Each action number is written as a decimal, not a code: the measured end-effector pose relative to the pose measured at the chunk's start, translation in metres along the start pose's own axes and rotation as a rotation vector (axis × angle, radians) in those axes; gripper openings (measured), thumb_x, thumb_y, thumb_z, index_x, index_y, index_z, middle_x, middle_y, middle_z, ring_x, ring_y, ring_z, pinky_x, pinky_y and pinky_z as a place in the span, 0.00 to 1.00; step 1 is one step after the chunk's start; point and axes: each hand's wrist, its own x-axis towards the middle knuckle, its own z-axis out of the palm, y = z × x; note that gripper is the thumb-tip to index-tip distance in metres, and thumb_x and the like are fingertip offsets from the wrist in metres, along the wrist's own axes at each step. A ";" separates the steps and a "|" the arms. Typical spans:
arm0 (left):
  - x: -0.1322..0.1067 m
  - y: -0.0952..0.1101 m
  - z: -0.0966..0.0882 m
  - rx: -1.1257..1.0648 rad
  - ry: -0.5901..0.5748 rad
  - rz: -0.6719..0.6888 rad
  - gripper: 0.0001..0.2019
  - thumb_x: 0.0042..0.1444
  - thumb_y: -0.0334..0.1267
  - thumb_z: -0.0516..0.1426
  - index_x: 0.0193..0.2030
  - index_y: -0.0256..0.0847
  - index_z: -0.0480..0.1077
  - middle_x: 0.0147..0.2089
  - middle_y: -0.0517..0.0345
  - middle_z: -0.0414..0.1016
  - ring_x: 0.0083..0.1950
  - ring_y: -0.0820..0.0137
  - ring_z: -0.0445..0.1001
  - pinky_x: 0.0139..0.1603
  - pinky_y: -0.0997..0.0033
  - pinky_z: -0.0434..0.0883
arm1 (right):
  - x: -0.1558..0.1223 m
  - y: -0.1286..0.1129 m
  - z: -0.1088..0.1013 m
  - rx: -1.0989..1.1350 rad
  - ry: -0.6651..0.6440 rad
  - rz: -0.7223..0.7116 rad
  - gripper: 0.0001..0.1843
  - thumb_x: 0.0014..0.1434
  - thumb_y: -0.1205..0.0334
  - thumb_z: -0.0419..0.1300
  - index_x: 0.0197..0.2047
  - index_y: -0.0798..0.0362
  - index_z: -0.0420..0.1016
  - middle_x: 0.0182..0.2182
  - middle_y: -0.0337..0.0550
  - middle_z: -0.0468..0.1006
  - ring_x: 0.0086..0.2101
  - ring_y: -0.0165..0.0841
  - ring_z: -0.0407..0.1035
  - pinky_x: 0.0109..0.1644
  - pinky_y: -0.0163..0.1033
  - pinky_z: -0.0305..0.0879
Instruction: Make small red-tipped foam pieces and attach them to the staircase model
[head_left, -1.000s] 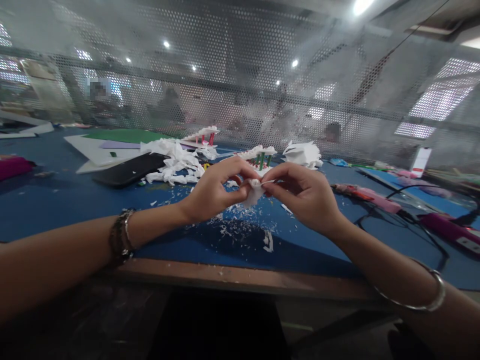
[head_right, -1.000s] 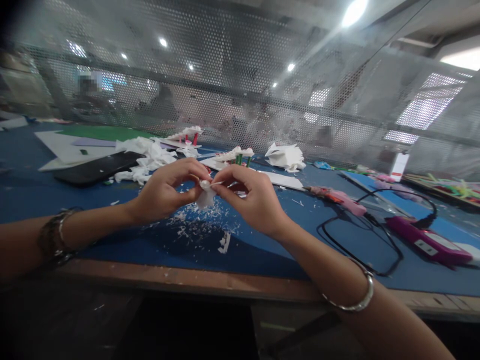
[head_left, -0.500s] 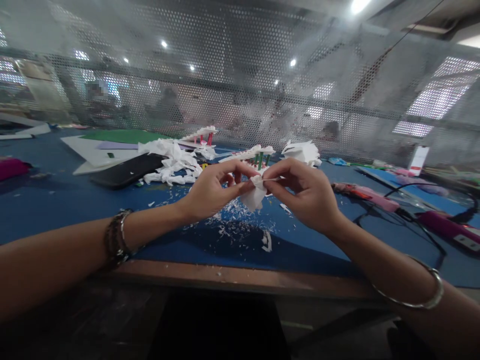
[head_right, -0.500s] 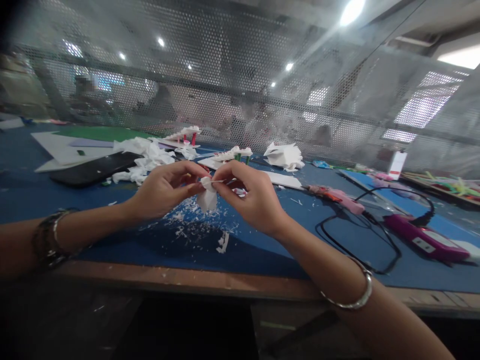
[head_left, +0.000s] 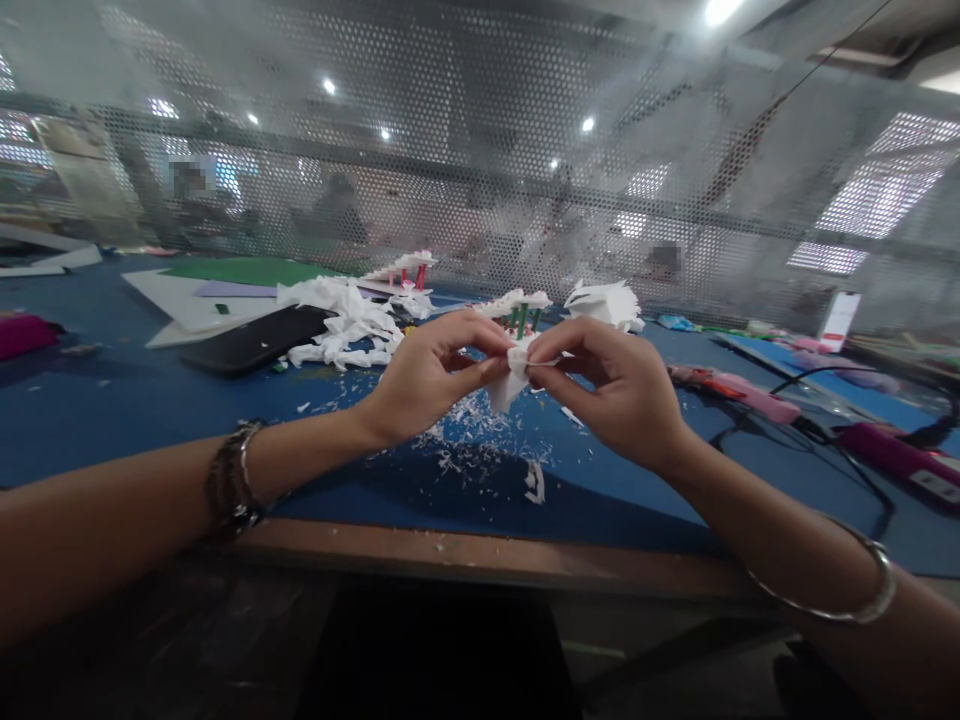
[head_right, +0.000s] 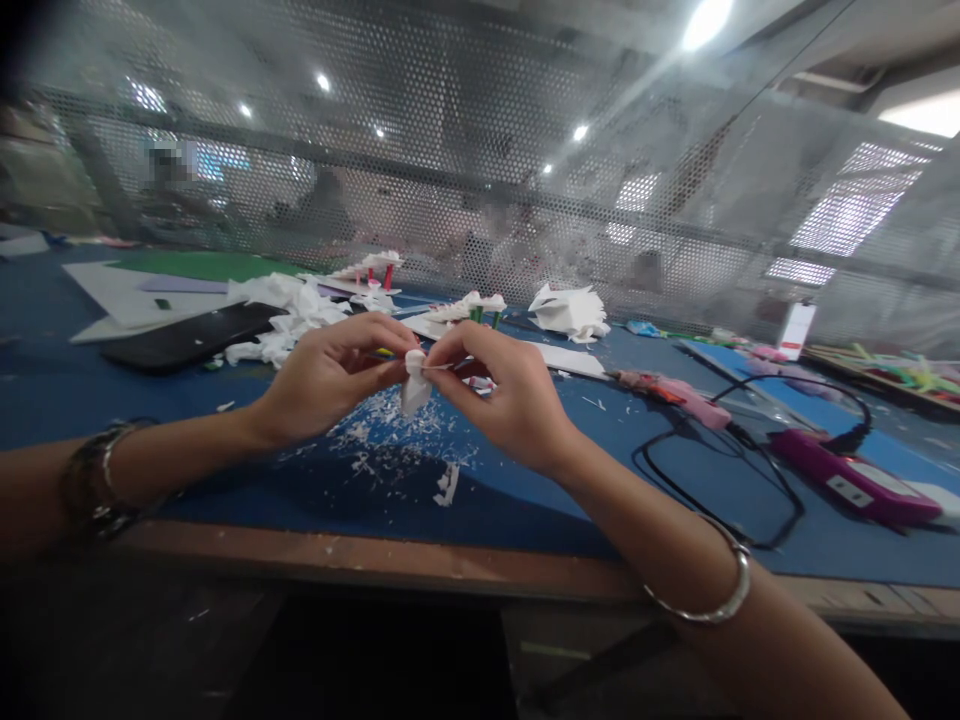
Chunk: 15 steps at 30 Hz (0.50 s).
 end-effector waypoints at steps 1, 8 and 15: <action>0.000 0.001 0.000 0.012 -0.002 -0.002 0.04 0.48 0.35 0.57 0.30 0.37 0.71 0.36 0.54 0.71 0.39 0.73 0.70 0.35 0.77 0.69 | 0.000 0.000 0.001 0.004 0.006 0.012 0.02 0.51 0.69 0.57 0.28 0.56 0.66 0.25 0.38 0.71 0.27 0.23 0.66 0.31 0.29 0.65; -0.002 0.007 0.002 -0.046 -0.063 -0.061 0.06 0.50 0.35 0.55 0.32 0.38 0.73 0.36 0.55 0.75 0.38 0.73 0.72 0.36 0.77 0.70 | 0.001 -0.002 0.001 0.043 0.024 0.096 0.03 0.50 0.68 0.57 0.27 0.56 0.65 0.25 0.36 0.70 0.26 0.22 0.66 0.29 0.28 0.66; -0.001 0.004 0.004 -0.114 -0.060 -0.171 0.09 0.47 0.39 0.58 0.34 0.38 0.73 0.33 0.57 0.76 0.34 0.74 0.73 0.32 0.79 0.70 | -0.001 0.001 0.000 0.024 -0.024 0.088 0.02 0.50 0.68 0.56 0.29 0.55 0.65 0.25 0.36 0.69 0.26 0.22 0.66 0.29 0.27 0.66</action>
